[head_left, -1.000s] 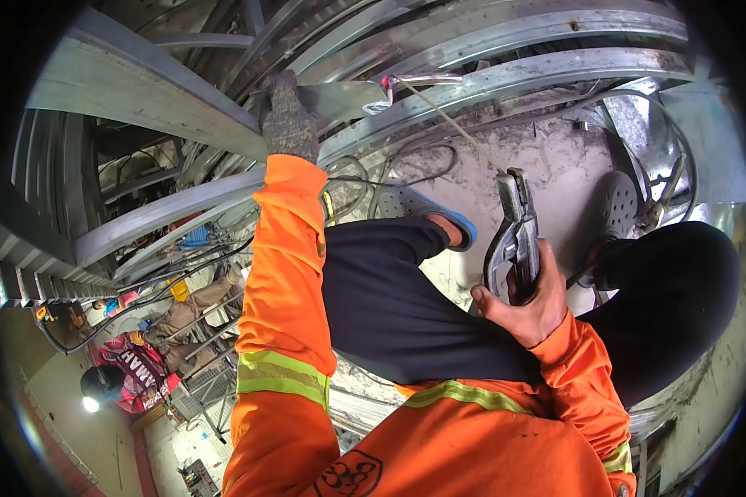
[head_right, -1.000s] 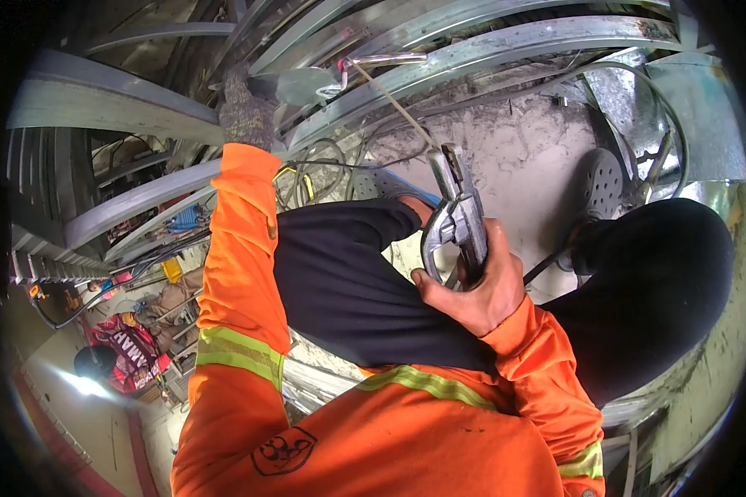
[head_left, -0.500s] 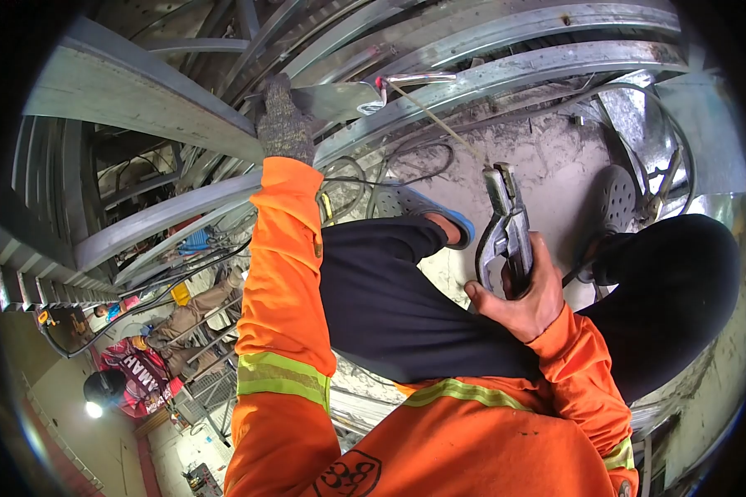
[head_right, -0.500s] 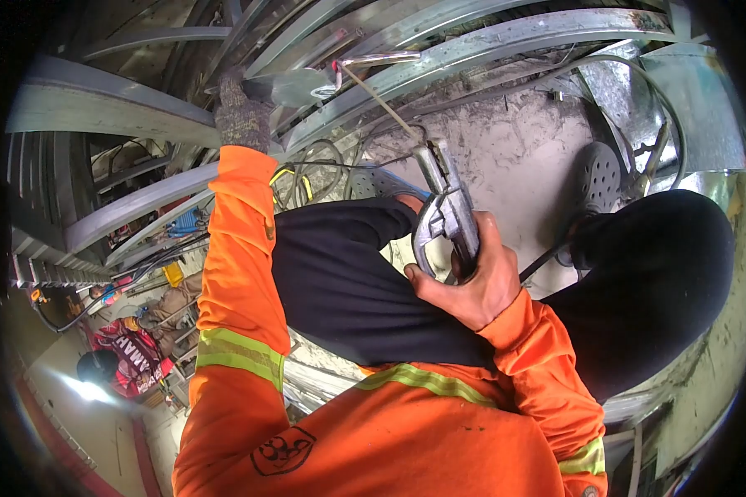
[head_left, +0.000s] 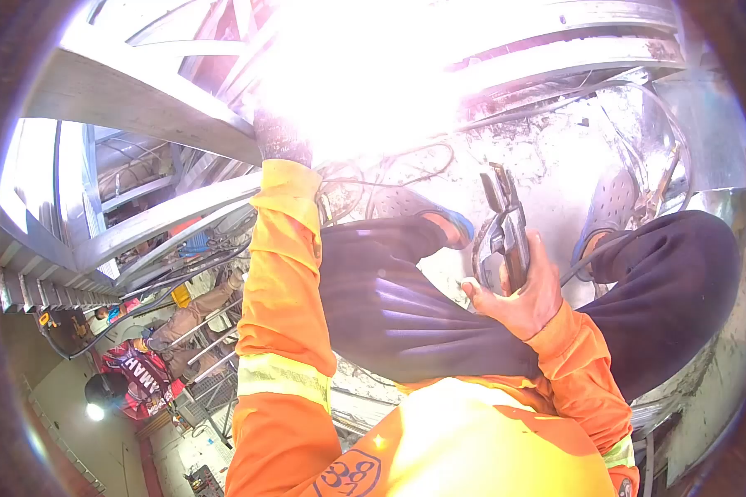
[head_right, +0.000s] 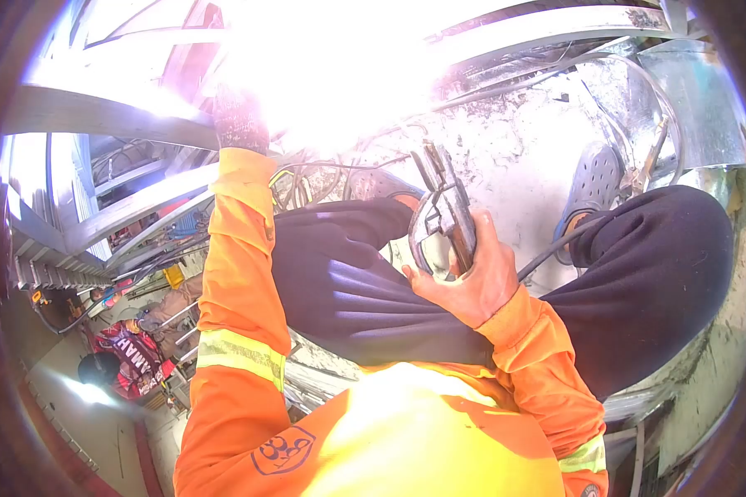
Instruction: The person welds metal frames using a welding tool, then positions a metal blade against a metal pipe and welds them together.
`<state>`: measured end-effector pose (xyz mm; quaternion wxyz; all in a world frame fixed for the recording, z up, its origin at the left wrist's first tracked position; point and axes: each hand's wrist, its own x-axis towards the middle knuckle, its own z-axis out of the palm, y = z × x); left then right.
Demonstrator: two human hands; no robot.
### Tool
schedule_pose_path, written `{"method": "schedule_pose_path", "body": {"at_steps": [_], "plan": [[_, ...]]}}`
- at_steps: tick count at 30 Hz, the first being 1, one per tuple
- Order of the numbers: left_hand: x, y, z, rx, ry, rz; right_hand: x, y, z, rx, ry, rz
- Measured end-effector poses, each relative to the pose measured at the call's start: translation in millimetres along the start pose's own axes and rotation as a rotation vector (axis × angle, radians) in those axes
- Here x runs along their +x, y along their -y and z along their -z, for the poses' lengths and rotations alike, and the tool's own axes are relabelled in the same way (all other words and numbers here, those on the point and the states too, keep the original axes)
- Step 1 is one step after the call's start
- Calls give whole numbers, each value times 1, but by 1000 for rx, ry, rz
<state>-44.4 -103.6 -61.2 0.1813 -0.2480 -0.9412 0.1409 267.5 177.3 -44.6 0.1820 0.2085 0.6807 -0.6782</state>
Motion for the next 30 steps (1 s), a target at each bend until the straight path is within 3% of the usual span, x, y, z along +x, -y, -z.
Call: {"method": "schedule_pose_path", "body": {"at_steps": [1, 19, 20, 25, 26, 28, 30], "plan": [[0, 2, -4, -201, -66, 116, 0, -1, -1, 0, -3, 36], [6, -16, 26, -170, 197, 264, 0, 0, -1, -9, -1, 23], [12, -23, 24, -167, 213, 273, 0, -7, -8, 6, -74, 69], [11, -29, 37, -156, 290, 318, 0, 2, -1, -14, -4, 59], [7, -28, 31, -273, 150, 325, -1, 7, 0, -5, 9, -14], [6, -28, 25, -331, 196, 423, 0, 5, 1, -26, 17, -24], [-3, -34, 17, -1024, -25, 641, 0, 5, 1, -30, 9, -40]]}}
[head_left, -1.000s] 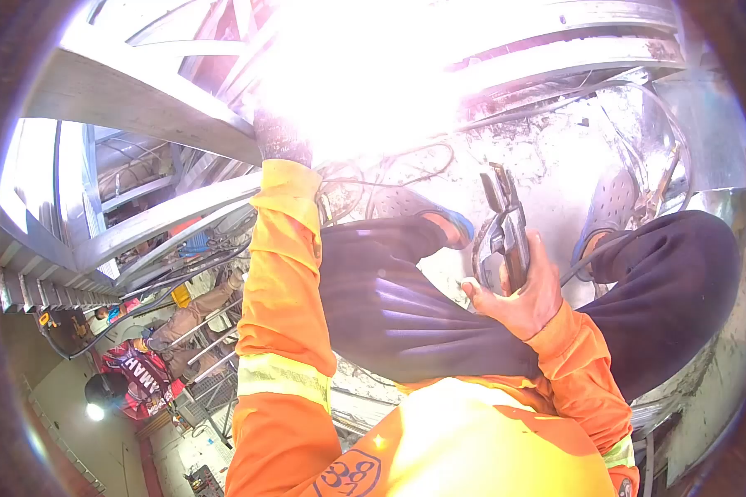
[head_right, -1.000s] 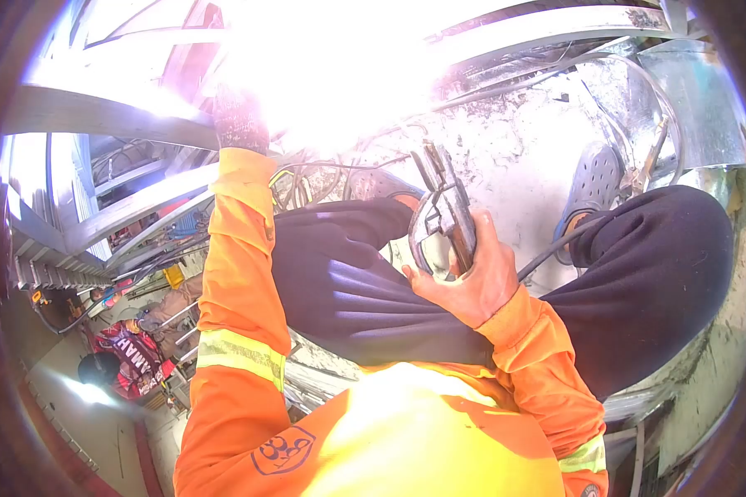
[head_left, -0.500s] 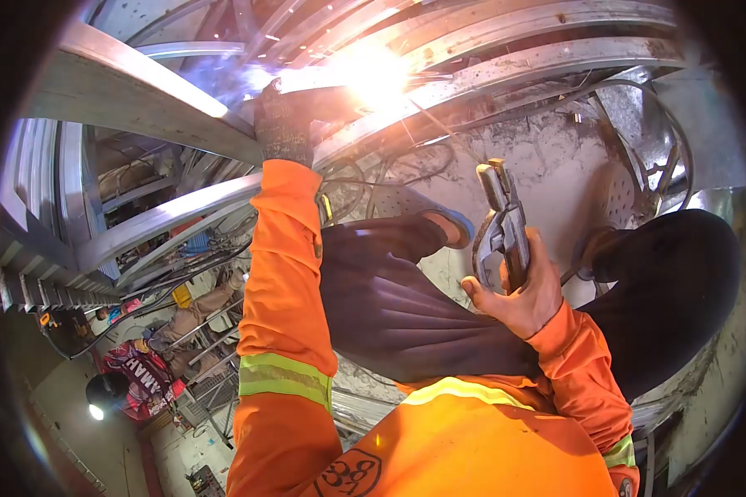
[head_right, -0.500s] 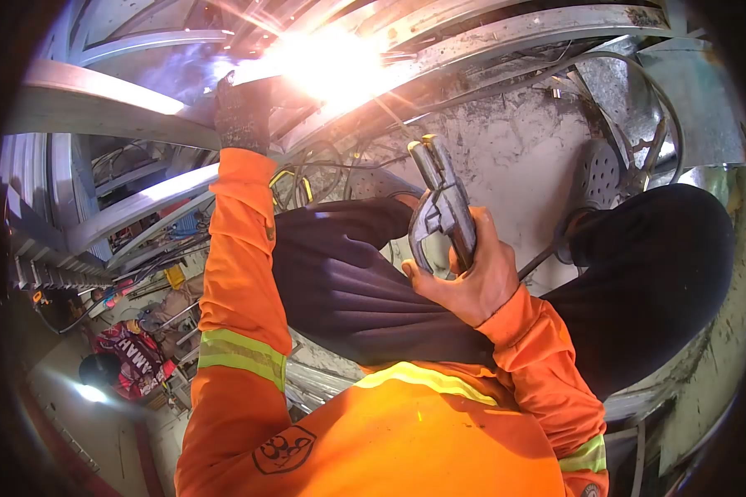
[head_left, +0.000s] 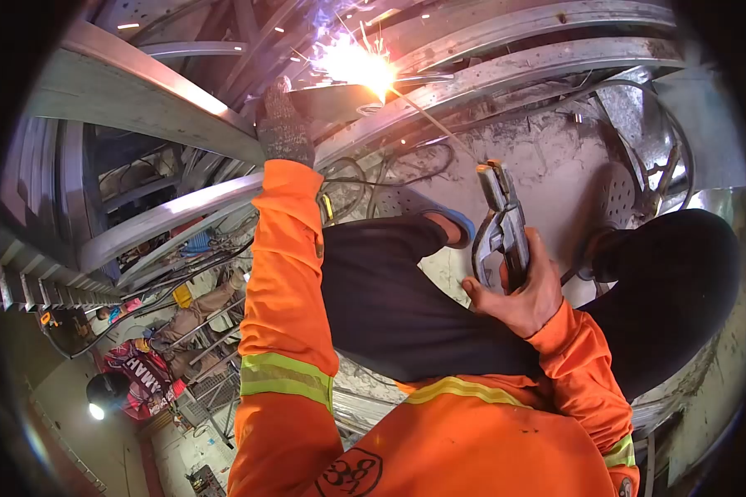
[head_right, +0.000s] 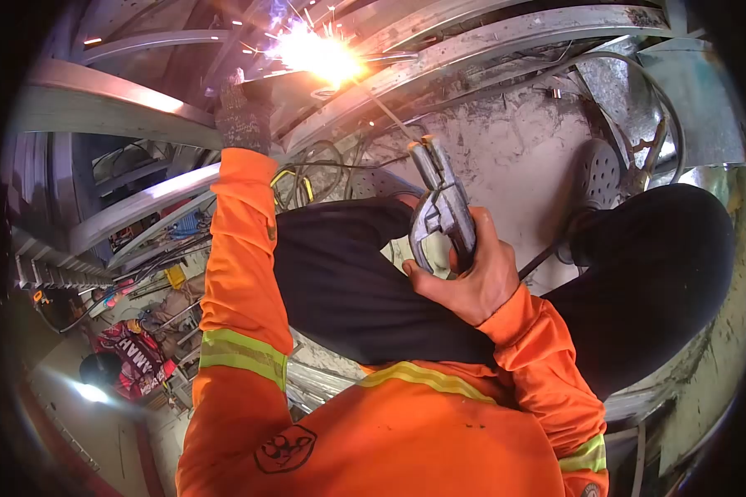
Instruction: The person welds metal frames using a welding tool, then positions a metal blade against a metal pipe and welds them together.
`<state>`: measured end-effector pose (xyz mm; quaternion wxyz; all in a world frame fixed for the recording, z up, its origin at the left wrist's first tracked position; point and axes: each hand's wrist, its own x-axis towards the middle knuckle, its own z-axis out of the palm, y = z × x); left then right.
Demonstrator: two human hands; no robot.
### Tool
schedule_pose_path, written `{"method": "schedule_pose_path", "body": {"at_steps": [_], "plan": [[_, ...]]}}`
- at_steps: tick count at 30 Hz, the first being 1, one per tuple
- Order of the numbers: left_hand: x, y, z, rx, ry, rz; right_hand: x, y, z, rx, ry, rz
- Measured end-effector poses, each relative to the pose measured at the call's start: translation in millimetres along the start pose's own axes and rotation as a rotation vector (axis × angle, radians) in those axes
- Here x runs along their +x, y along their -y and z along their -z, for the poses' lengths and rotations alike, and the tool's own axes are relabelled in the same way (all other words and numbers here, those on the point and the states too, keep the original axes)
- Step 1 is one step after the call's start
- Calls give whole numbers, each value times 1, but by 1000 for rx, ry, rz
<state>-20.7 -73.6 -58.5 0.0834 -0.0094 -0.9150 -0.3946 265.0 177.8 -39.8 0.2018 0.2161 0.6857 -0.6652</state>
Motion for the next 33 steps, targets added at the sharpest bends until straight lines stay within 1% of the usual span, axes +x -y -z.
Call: {"method": "schedule_pose_path", "body": {"at_steps": [1, 5, 7, 8, 10, 11, 13, 14, 15, 17, 18, 20, 21, 23, 24, 26, 27, 29, 30, 32, 33], "plan": [[0, -1, 0, 0, 0, 0, 0, 0, 0, 0, 0, 0], [7, -5, 4, 375, 76, -178, 0, -2, 0, 7, 11, 7], [11, -5, 7, 562, 114, -267, 1, -9, -4, -6, -45, 105], [16, 5, 10, 562, 114, -267, 1, -8, -2, -7, -23, 82], [26, 23, 12, 571, 281, -311, 1, -6, -2, 3, -6, 61], [28, 28, 7, 572, 281, -311, 1, -11, -4, 3, -5, 61], [31, 36, 0, 482, 127, -236, 2, -25, -11, 1, -123, 271], [28, 51, 3, 513, 21, -451, -2, -13, -4, -41, -74, 126], [24, 66, 8, 540, -87, -665, 0, -9, -1, 32, -47, 56], [13, -2, -8, -789, -148, 459, 0, -2, 2, 5, -50, 26], [11, -2, -1, -789, -147, 458, 0, -1, 1, 6, -50, 27], [13, 3, 12, -918, 54, 472, -1, -1, 1, 15, -40, 6], [13, 11, 9, -919, 54, 472, -1, -1, 1, 14, -40, 7], [12, 21, 3, 251, -36, -173, 0, -2, 0, 13, -39, 10], [15, 25, 1, 252, -36, -174, 0, -2, 0, 14, -39, 10], [14, 4, -6, -798, -149, 406, 0, -2, 0, -3, -29, 8], [18, 10, -4, -798, -149, 407, 0, -1, 1, -3, -29, 8], [27, 32, 3, -644, -89, 342, -1, 1, 1, -17, -24, -9], [26, 40, 2, -643, -89, 341, -1, 1, 1, -17, -23, -8], [19, 38, -2, -108, -73, -26, -2, 1, 1, -3, -35, 16], [16, 37, -4, -108, -73, -25, -3, 0, 1, -3, -34, 16]]}}
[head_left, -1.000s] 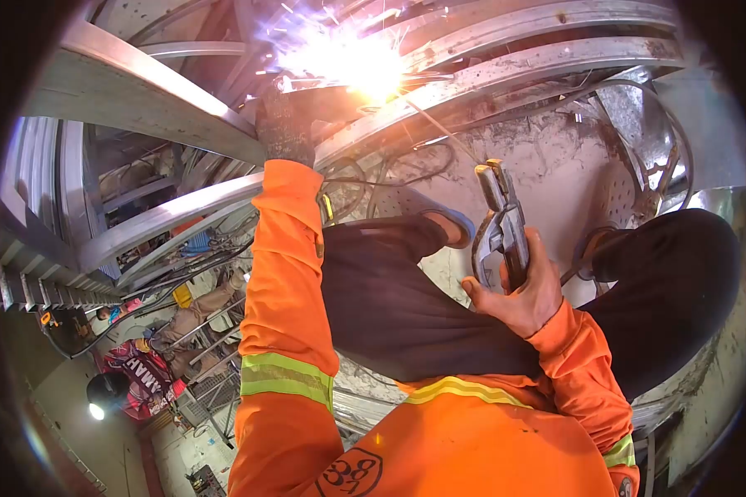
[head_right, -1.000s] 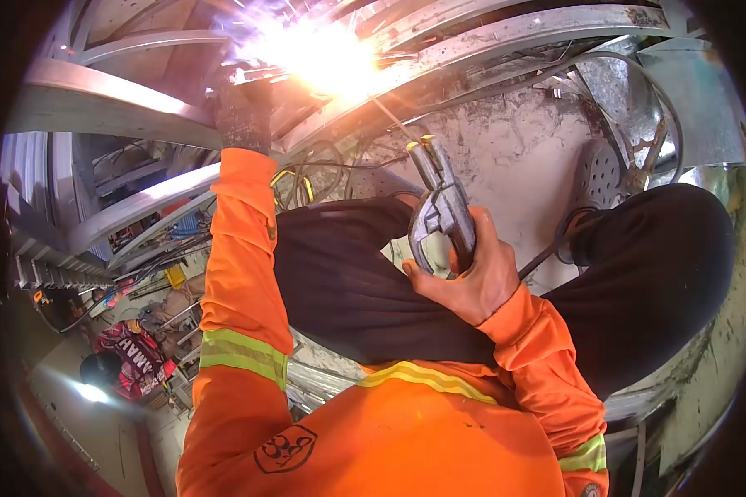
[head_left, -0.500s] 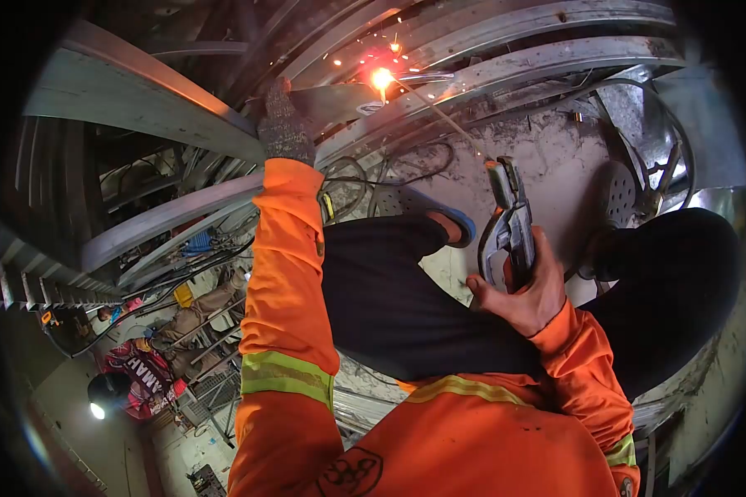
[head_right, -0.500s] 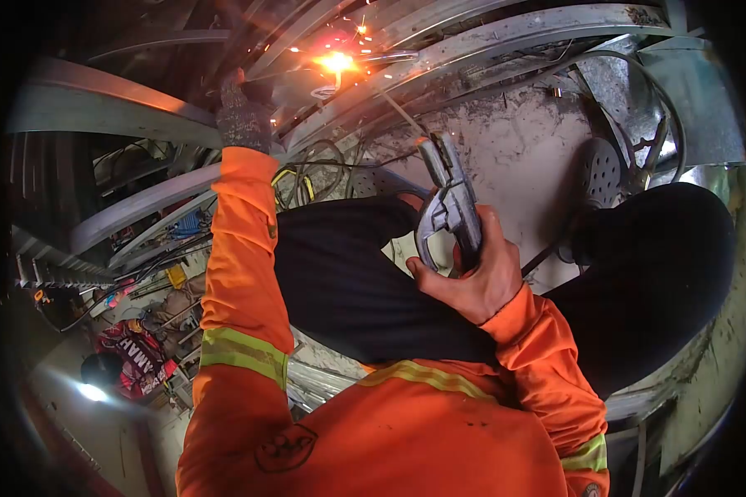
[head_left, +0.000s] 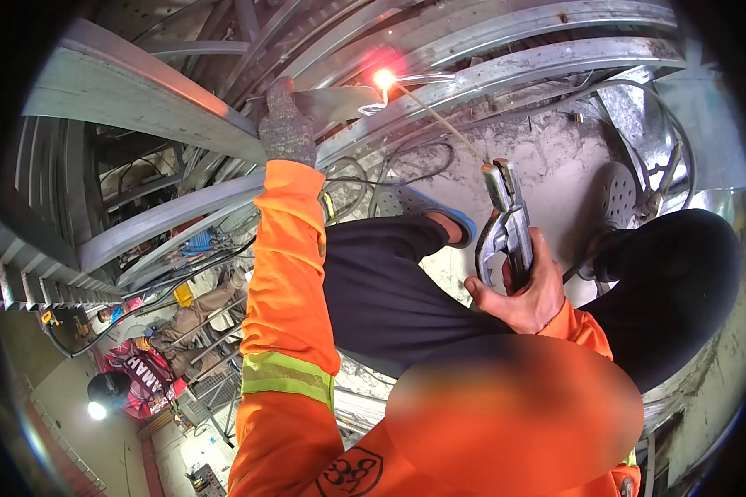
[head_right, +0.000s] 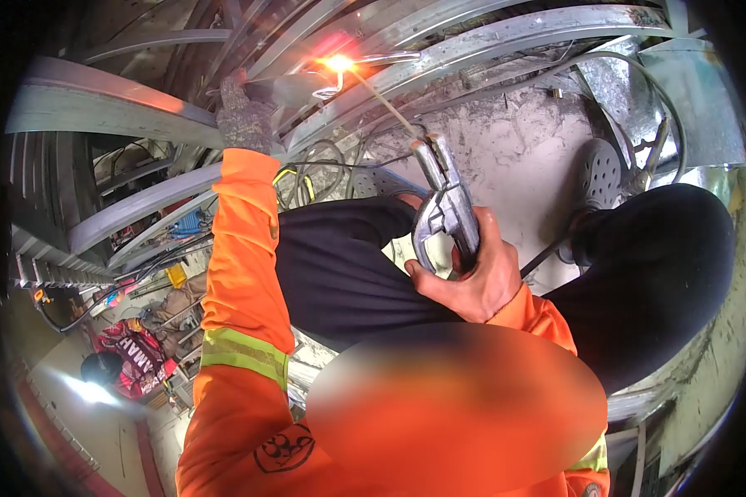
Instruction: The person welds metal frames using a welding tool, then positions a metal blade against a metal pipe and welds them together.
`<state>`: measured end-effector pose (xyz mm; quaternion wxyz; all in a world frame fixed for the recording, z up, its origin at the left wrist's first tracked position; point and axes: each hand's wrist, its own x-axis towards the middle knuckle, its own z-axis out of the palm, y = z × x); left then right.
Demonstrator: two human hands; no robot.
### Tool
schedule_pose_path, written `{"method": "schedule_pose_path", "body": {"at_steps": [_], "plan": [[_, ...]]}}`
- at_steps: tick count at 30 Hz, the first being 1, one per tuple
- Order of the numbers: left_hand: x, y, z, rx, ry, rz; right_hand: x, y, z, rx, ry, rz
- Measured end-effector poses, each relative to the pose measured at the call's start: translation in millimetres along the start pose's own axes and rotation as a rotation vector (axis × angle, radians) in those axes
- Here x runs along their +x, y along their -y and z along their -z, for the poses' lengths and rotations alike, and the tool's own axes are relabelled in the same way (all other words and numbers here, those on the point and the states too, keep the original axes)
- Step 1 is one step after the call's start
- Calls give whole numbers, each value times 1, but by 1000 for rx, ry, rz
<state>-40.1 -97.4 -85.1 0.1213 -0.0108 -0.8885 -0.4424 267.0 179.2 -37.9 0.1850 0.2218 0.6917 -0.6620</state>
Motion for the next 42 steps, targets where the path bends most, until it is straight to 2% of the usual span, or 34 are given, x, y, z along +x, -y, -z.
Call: {"method": "schedule_pose_path", "body": {"at_steps": [3, 5, 6, 8, 12, 14, 17, 23, 30, 39, 42], "plan": [[-9, -20, 1, 53, -8, -100, -2, -2, 1, -2, -1, 5], [-10, -27, 4, 197, 103, -274, -3, -4, 1, 26, -3, -13], [-9, -29, 3, 197, 103, -273, -3, -4, 1, 26, -2, -13], [-13, -53, -6, -478, 10, 300, -5, -7, 1, 25, -25, 24], [-12, -53, -9, -474, 80, 182, -10, -13, -1, 36, -49, 37], [-12, -57, -7, -370, 154, 113, -12, -14, 0, 45, -67, 60], [-18, -64, -12, -356, 127, 55, -13, -15, 3, 26, -49, 33], [-16, -66, -12, -224, 141, 55, -15, -15, 3, 35, -63, 45], [-16, -67, -13, -227, 125, 65, -15, -11, 4, 15, -31, -8], [-17, -67, -12, -166, 109, 42, -14, -15, -2, 20, -95, 81], [-19, -66, -9, -132, 145, 5, -14, -11, 2, -34, -26, 5]]}}
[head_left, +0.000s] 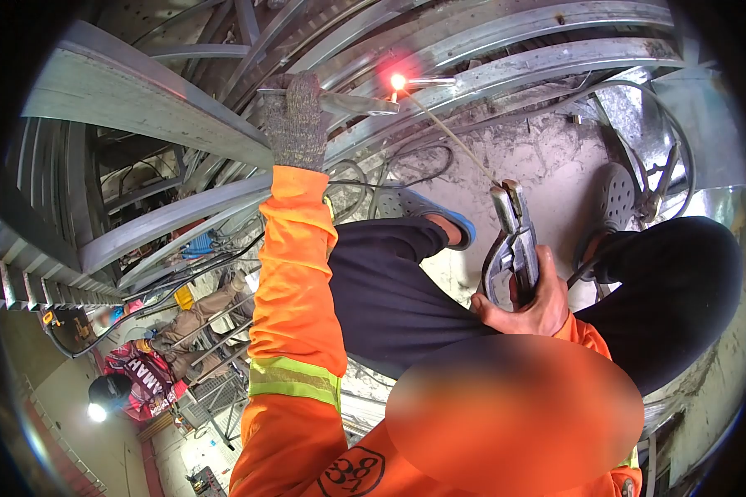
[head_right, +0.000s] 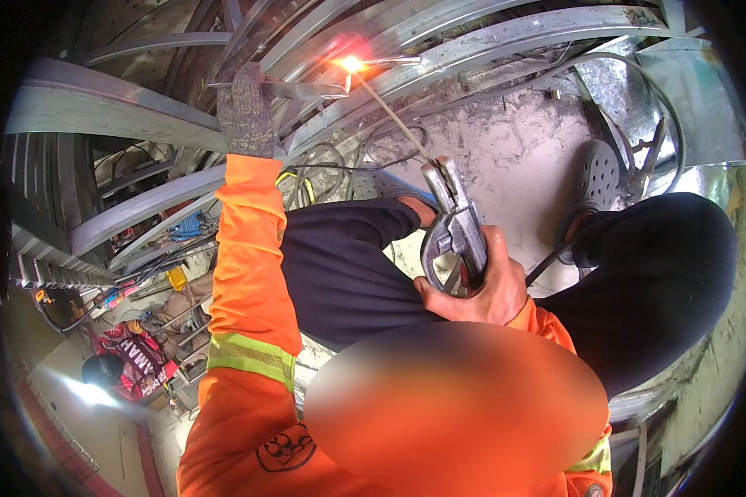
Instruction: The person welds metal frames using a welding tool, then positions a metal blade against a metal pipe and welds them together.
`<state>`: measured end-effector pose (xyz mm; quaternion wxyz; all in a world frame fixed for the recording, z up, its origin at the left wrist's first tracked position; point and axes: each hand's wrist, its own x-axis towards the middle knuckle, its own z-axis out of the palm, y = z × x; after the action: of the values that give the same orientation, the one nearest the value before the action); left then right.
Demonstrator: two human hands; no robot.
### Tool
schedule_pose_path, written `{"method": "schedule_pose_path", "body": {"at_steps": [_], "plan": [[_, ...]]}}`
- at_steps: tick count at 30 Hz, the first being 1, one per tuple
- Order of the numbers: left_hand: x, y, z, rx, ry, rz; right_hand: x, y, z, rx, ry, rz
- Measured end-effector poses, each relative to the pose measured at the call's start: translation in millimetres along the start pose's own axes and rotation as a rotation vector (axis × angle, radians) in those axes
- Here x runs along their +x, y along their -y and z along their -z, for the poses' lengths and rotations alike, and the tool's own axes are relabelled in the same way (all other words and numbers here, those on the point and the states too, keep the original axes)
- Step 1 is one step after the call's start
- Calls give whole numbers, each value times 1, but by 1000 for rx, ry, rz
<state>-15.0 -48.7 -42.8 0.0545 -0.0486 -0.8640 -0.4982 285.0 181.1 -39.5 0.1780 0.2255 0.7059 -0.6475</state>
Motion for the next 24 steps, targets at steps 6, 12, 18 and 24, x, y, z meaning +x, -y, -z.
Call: {"method": "schedule_pose_path", "body": {"at_steps": [6, 12, 18, 24], "plan": [[2, 4, 2, -47, 1, 48, 1, 0, 0, 11, 4, 7], [10, 22, 7, 68, 38, -38, 5, -19, -12, 85, -115, 350], [11, 25, 7, 137, 38, -154, 5, -10, -6, 0, -55, 209], [13, 31, 8, 207, 38, -272, 8, -29, -13, -97, -169, 459]]}}
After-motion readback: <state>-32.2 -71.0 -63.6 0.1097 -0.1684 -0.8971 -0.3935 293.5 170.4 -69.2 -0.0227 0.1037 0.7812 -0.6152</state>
